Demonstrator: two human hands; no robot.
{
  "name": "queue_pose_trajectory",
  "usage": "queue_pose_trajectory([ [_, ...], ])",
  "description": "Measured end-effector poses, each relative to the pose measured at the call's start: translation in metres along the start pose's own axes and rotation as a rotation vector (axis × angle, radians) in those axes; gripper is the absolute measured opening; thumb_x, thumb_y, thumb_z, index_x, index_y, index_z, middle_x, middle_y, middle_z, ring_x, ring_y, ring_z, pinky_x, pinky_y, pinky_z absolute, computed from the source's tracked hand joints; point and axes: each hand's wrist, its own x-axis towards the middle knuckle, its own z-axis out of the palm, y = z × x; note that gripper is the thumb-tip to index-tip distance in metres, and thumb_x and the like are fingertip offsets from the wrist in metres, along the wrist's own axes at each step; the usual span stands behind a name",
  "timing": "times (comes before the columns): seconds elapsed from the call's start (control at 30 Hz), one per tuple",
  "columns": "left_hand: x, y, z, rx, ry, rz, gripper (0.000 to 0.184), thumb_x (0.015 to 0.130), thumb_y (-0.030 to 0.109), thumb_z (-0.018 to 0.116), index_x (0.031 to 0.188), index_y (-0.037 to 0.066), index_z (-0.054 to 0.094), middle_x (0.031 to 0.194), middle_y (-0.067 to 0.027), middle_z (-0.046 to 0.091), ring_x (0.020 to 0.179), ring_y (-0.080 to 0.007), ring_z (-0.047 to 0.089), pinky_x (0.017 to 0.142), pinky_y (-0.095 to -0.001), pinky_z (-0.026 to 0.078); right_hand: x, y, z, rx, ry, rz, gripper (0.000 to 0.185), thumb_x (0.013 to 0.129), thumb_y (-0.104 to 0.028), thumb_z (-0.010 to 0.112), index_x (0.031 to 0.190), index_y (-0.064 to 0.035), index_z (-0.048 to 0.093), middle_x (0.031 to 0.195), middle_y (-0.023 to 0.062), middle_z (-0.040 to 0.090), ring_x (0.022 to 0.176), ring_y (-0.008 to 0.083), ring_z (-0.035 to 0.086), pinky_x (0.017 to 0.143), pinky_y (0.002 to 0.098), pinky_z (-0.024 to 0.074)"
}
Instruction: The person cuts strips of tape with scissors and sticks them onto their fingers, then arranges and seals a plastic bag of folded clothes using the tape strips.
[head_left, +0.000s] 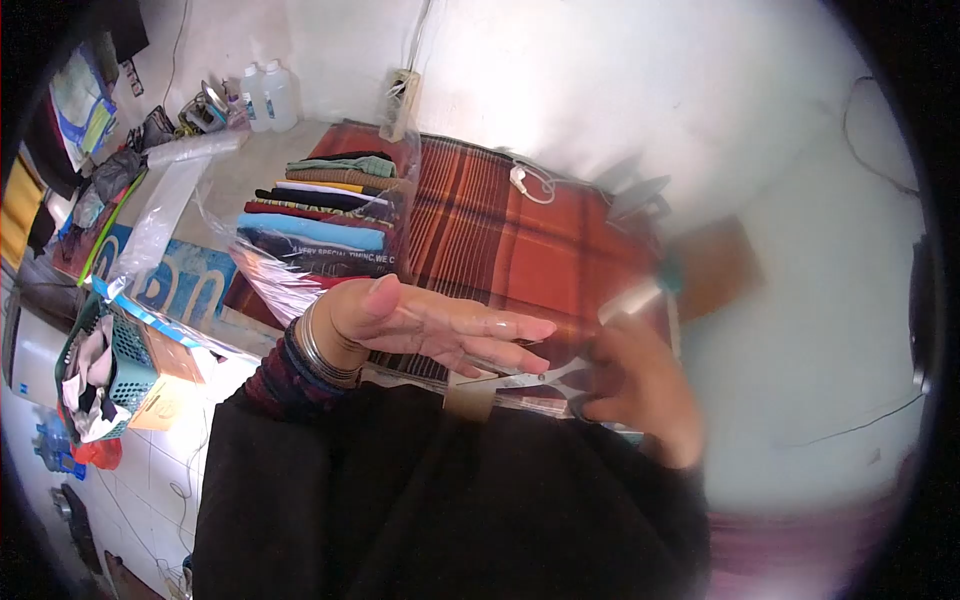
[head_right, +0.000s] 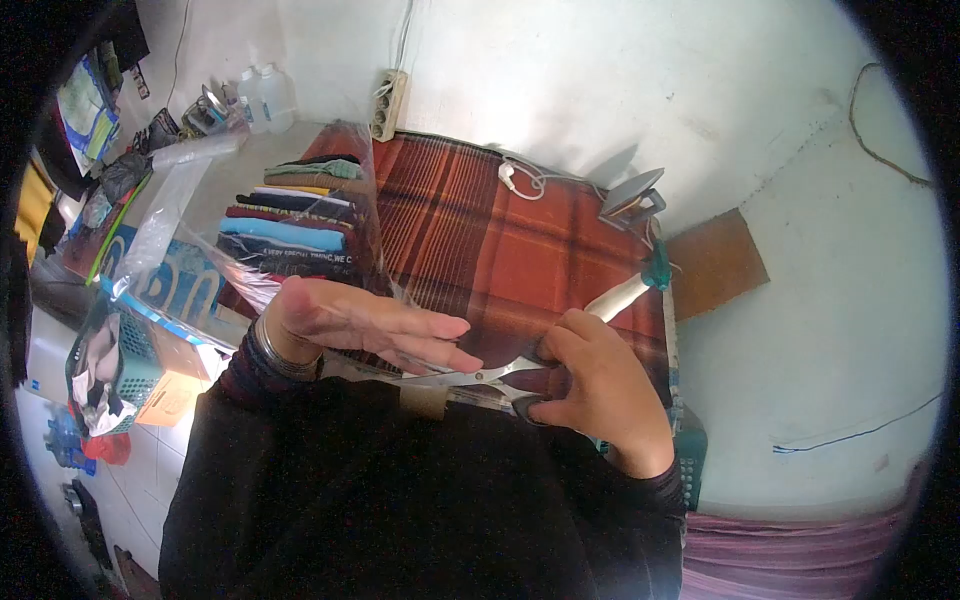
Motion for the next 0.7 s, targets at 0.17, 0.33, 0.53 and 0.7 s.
queue_pose_trajectory([
  [0.17, -0.004, -0.010, 0.006, -0.051, 0.006, 0.108, 0.132, 0.066, 0.092, 0.036, 0.146, -0.009, 0.007, 0.145, -0.0392, 0.020, 0.138, -0.0475, 0.019, 0.112, -0.0538, 0.013, -0.002, 0.008, 0.002, -0.036, 0.003, -0.112, 0.040, 0.051, -0.011, 0.080, 0.082, -0.0032, 0.057, 0.080, 0.0107, 0.053, 0.078, 0.0325, 0.057, 0.066, 0.0403, 0.0455],
  [0.33, -0.005, -0.007, 0.013, -0.064, 0.031, 0.099, 0.128, 0.069, 0.089, 0.037, 0.146, -0.009, 0.007, 0.145, -0.0384, 0.019, 0.140, -0.0453, 0.015, 0.113, -0.0512, 0.007, 0.007, -0.005, 0.008, 0.044, 0.029, -0.087, 0.037, 0.052, -0.011, 0.079, 0.080, -0.0030, 0.056, 0.080, 0.0106, 0.054, 0.075, 0.0315, 0.057, 0.064, 0.0394, 0.0460],
  [0.53, -0.004, -0.020, 0.007, 0.013, -0.053, 0.224, 0.106, 0.082, 0.080, 0.025, 0.148, -0.002, 0.016, 0.155, -0.0251, 0.007, 0.143, -0.0419, 0.011, 0.111, -0.0532, 0.012, 0.006, 0.004, 0.007, -0.010, -0.107, -0.076, 0.042, 0.051, -0.012, 0.080, 0.085, -0.0028, 0.057, 0.085, 0.0113, 0.054, 0.082, 0.0324, 0.057, 0.068, 0.0392, 0.0467],
  [0.7, -0.008, -0.006, 0.013, 0.036, -0.018, 0.176, 0.101, 0.084, 0.078, 0.018, 0.148, 0.000, 0.020, 0.155, -0.0255, 0.004, 0.142, -0.0439, 0.007, 0.112, -0.0544, 0.013, -0.005, -0.005, 0.005, -0.018, 0.024, -0.044, 0.050, 0.050, -0.010, 0.080, 0.093, -0.0017, 0.056, 0.096, 0.0137, 0.053, 0.093, 0.0348, 0.055, 0.075, 0.0395, 0.0468],
])
